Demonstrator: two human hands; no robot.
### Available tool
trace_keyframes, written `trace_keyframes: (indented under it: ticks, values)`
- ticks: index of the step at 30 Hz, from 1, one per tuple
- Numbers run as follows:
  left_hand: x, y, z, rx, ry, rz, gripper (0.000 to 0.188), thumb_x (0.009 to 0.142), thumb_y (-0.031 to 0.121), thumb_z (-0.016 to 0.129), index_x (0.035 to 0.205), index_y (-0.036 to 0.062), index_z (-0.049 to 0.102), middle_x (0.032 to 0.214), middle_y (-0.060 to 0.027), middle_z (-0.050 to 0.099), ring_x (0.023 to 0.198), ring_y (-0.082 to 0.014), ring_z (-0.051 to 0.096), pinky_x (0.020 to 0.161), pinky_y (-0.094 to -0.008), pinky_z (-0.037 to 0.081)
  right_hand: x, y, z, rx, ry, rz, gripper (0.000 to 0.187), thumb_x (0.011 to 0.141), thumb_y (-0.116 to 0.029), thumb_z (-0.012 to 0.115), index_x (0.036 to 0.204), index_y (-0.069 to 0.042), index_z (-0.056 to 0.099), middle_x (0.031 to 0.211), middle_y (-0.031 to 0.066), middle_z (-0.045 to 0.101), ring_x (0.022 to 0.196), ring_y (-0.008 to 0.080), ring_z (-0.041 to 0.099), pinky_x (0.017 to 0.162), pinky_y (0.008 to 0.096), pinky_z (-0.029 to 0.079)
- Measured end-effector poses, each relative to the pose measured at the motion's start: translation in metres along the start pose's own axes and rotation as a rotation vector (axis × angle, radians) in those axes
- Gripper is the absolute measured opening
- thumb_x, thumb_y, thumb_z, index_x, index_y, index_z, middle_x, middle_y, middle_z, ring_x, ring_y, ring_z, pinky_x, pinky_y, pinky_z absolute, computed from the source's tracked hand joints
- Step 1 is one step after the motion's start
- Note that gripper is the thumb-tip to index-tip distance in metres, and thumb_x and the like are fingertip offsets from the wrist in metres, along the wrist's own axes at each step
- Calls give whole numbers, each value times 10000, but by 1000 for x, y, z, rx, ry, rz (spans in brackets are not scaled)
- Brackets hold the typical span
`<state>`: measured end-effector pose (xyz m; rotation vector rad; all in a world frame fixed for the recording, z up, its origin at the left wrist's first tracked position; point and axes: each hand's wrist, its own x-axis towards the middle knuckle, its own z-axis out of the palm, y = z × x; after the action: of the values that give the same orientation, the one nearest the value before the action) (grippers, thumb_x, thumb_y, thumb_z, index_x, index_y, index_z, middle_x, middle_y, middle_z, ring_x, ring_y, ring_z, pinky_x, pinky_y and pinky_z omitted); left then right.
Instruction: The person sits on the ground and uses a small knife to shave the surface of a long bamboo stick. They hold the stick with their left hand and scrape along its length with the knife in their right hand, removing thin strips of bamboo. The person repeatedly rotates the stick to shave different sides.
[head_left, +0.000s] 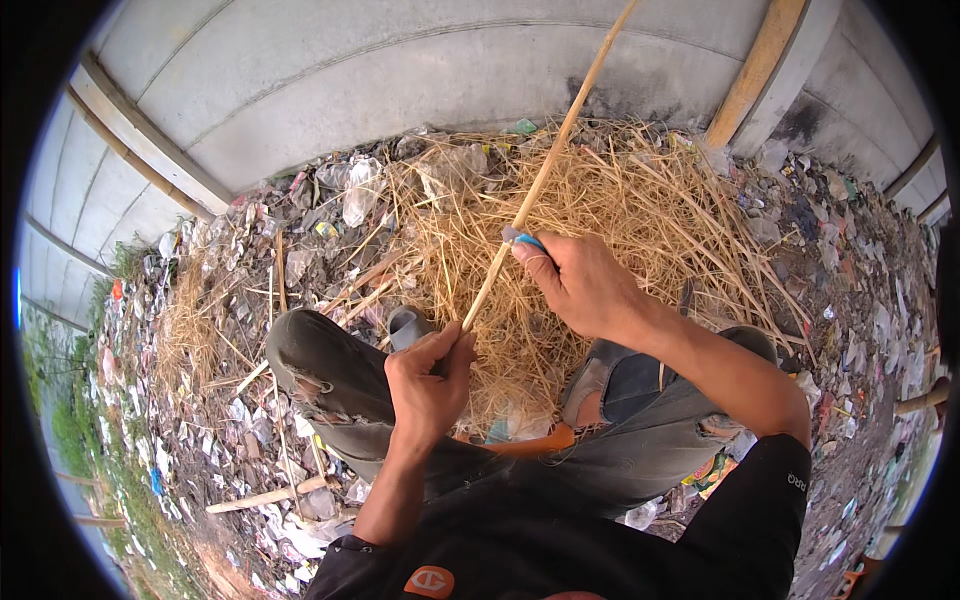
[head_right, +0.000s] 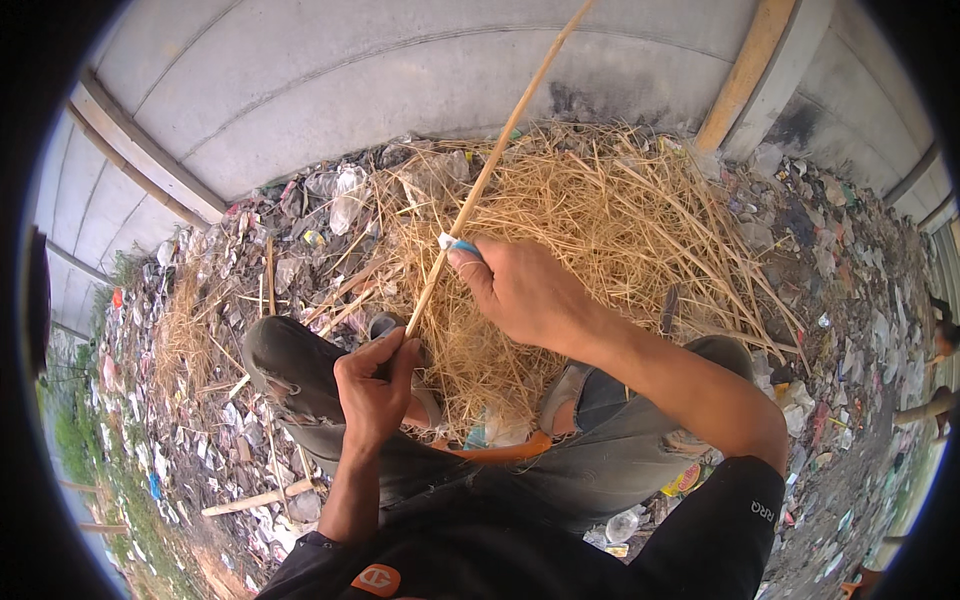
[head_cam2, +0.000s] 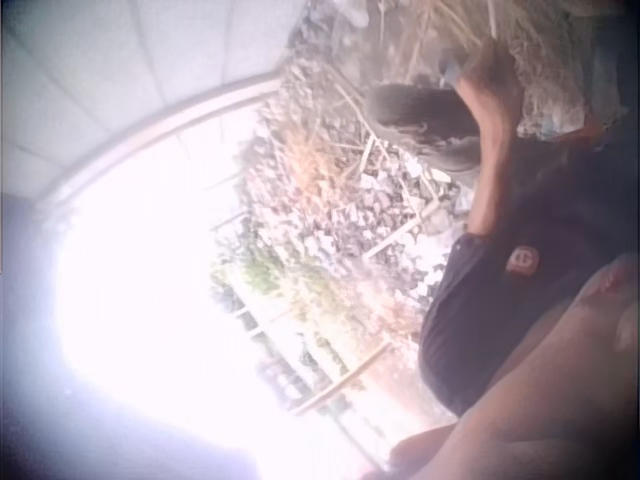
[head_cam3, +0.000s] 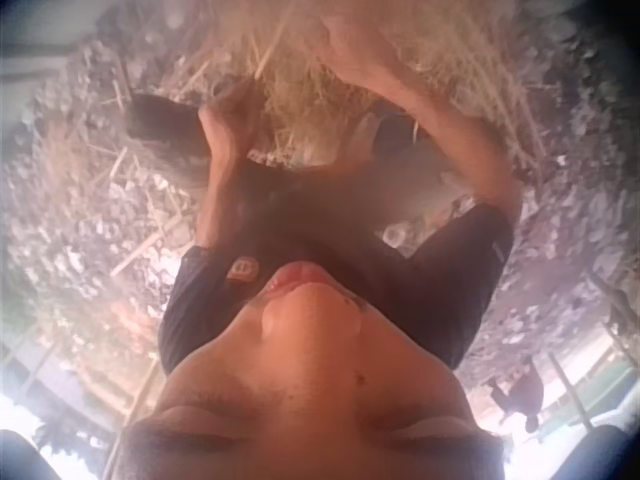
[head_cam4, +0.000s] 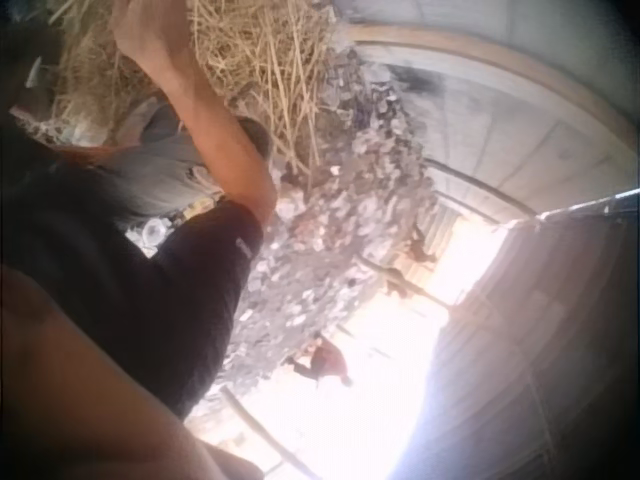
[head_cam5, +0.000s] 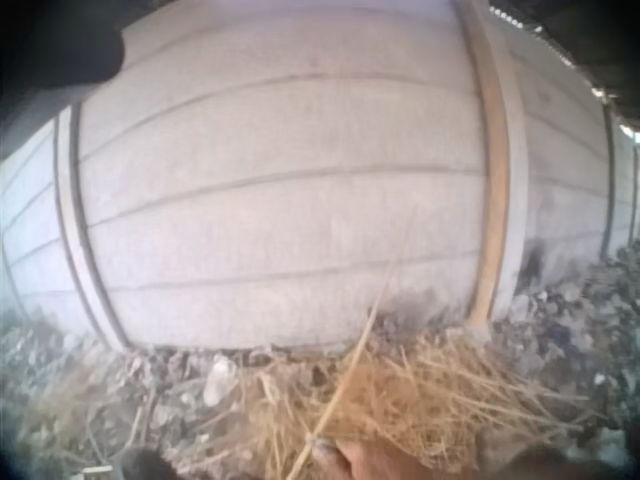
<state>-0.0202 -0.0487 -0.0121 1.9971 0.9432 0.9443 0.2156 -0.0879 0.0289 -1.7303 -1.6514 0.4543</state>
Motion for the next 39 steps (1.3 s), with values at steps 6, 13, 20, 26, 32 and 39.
trace_keyframes:
  ticks: [6, 13, 20, 26, 32, 39]
  values:
    - [-1, -10, -2, -73, -23, -21, 154, 903, 14, 718, 1043, -45, 740, 678, -91, 673, 575, -74, 598, 529, -264, 445, 2, 3, 3, 253, -264, 122, 568, 1079, -417, 490, 701, 0, 563, 479, 57, 388, 452, 166, 401, 476, 394, 338]
    - [0, 4, -7, 49, 3, 25, 174, 895, -6, 718, 1059, -59, 733, 728, -69, 683, 627, -63, 564, 569, -247, 449, 13, 5, -15, 363, -2, 88, 534, 1013, -456, 611, 659, -57, 609, 499, -33, 406, 489, 87, 391, 479, 343, 318]
    - [-3, -7, 10, 157, 91, 170, 206, 861, -33, 721, 1066, -27, 738, 718, -78, 677, 566, -73, 558, 515, -248, 433, 8, 0, -15, 90, -69, 50, 438, 941, -376, 732, 706, -16, 648, 532, 12, 495, 501, 100, 423, 479, 337, 339]
    - [0, -3, 11, 105, 94, 133, 185, 864, -11, 754, 1048, -17, 741, 696, -137, 643, 531, -192, 612, 508, -298, 468, 1, -6, -10, 239, -286, -214, 294, 892, -243, 742, 737, -9, 654, 560, 91, 552, 494, 193, 480, 517, 367, 417]
    - [9, 1, 8, 127, 143, 116, 176, 871, -4, 749, 1046, -21, 744, 685, -138, 636, 529, -153, 595, 507, -288, 458, -7, -11, -3, 189, -310, -176, 285, 830, -281, 808, 809, -14, 711, 530, 52, 560, 469, 142, 504, 482, 338, 415]
    - [3, -2, 12, 237, 190, 198, 182, 865, 16, 767, 1045, -5, 746, 689, -133, 638, 516, -193, 595, 503, -306, 464, 0, -14, -9, 214, -26, 70, 404, 838, -407, 809, 726, -36, 697, 494, 38, 521, 451, 146, 507, 464, 347, 379]
